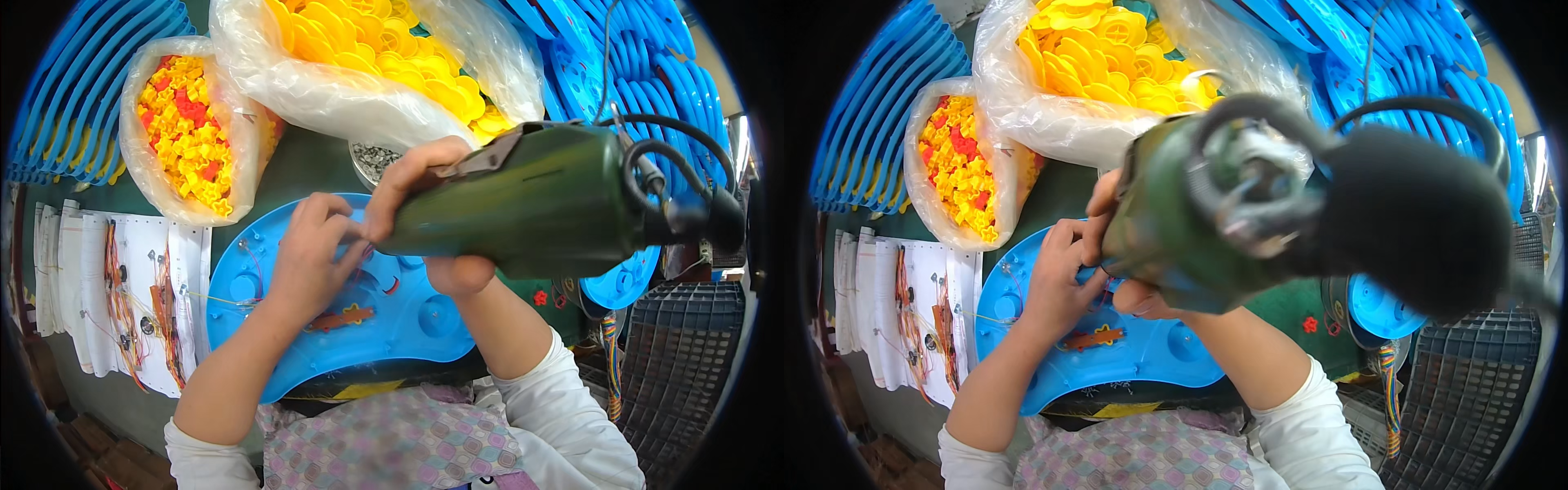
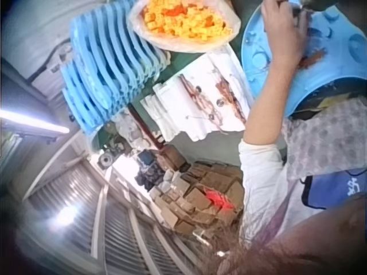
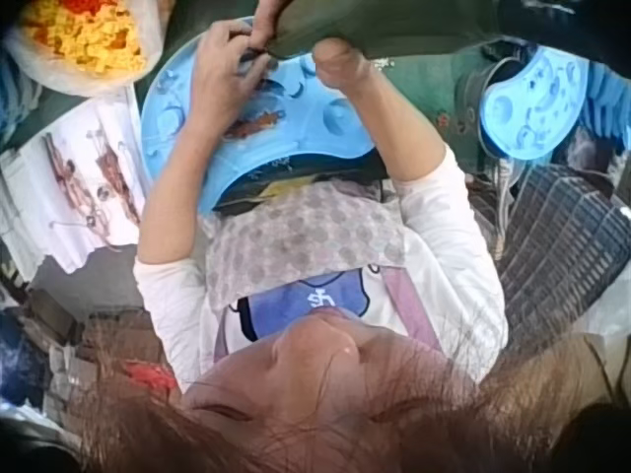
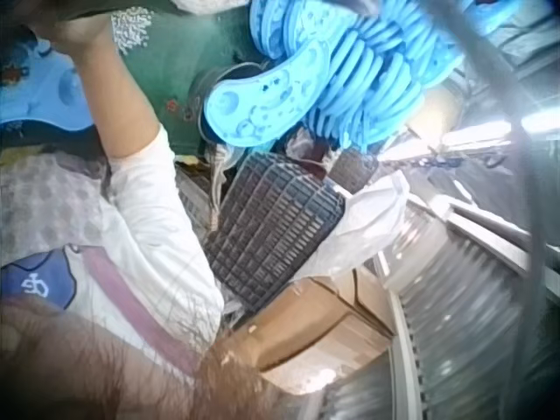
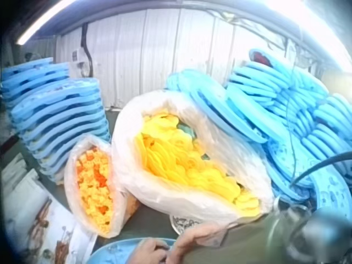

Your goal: The person uses a soldering iron to attach small wires and components onto a blue plastic toy base. They repeatedly place star-shaped pieces and other small parts into designated slots, solder connections, and then set the completed base aside before picking up a new one.

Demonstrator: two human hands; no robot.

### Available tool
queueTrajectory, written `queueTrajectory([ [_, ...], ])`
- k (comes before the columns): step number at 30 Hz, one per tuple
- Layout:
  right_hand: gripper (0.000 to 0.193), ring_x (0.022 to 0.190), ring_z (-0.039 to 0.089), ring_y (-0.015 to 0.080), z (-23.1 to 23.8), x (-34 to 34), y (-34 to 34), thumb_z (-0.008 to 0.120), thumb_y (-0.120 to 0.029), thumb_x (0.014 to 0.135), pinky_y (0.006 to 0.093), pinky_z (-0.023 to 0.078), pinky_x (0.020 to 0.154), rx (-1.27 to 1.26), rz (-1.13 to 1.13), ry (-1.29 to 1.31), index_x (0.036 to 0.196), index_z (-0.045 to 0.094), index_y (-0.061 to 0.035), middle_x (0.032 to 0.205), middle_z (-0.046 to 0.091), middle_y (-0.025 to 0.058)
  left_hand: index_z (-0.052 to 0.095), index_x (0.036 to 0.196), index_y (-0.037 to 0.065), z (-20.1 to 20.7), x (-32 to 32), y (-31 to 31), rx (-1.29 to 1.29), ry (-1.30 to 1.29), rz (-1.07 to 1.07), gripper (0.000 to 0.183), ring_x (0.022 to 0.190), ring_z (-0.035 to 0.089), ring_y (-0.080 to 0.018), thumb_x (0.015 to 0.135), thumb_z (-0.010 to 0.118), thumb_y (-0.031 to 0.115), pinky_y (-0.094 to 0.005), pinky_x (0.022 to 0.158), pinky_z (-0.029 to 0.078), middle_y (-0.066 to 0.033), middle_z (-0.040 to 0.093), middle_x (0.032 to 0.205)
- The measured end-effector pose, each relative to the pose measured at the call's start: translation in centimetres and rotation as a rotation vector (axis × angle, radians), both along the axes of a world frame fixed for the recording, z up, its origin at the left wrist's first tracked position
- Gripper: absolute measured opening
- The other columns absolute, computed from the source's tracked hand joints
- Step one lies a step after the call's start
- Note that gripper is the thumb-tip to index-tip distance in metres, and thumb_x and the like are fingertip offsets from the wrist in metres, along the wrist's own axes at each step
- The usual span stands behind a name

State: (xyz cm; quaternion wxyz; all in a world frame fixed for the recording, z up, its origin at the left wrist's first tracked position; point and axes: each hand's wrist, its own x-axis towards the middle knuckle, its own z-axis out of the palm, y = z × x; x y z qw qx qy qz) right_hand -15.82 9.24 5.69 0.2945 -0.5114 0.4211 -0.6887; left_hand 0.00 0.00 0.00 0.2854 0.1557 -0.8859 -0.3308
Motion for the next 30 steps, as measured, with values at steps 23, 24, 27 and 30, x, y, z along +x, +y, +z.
queueTrajectory([
  [23,0.112,0.079,0.069,0.0273,0.4,8.3,16.0,0.068,-0.089,0.072,0.0417,0.059,0.074,0.178,0.057,-0.424,0.133,0.045,0.0018,0.084,0.067,0.0141,0.068,0.098,0.002,5.3,8.8,7.3,0.176,-0.067,0.016,0.019,0.088,0.065,-0.029,0.082,0.077,0.001,-0.0388,0.076,0.053,-0.0124,0.065,0.095],
  [24,0.112,0.079,0.069,0.0274,-0.1,8.7,16.2,0.068,-0.089,0.072,0.0417,0.059,0.075,0.231,0.051,-0.387,0.132,0.045,0.002,0.084,0.067,0.0143,0.068,0.097,0.003,4.6,9.4,8.0,0.102,-0.05,0.005,0.019,0.088,0.064,-0.0296,0.081,0.078,0.001,-0.0393,0.075,0.052,-0.0121,0.065,0.094],
  [27,0.112,0.08,0.069,0.0272,-2.8,9.6,15.7,0.068,-0.088,0.073,0.0417,0.06,0.076,0.126,0.069,-0.314,0.133,0.043,0.0034,0.086,0.067,0.0144,0.068,0.093,0.005,3.6,11.0,9.2,-0.023,-0.04,0.049,0.022,0.085,0.061,-0.0308,0.077,0.081,0.0,-0.0411,0.072,0.049,-0.0103,0.063,0.091],
  [30,0.113,0.08,0.069,0.027,-3.9,10.4,14.8,0.067,-0.089,0.073,0.0413,0.06,0.076,-0.012,0.056,-0.322,0.133,0.042,0.0039,0.086,0.067,0.0142,0.068,0.093,0.005,3.6,12.8,9.8,-0.162,-0.058,0.166,0.022,0.084,0.061,-0.0299,0.076,0.081,0.0,-0.0409,0.071,0.048,-0.0097,0.062,0.09],
])
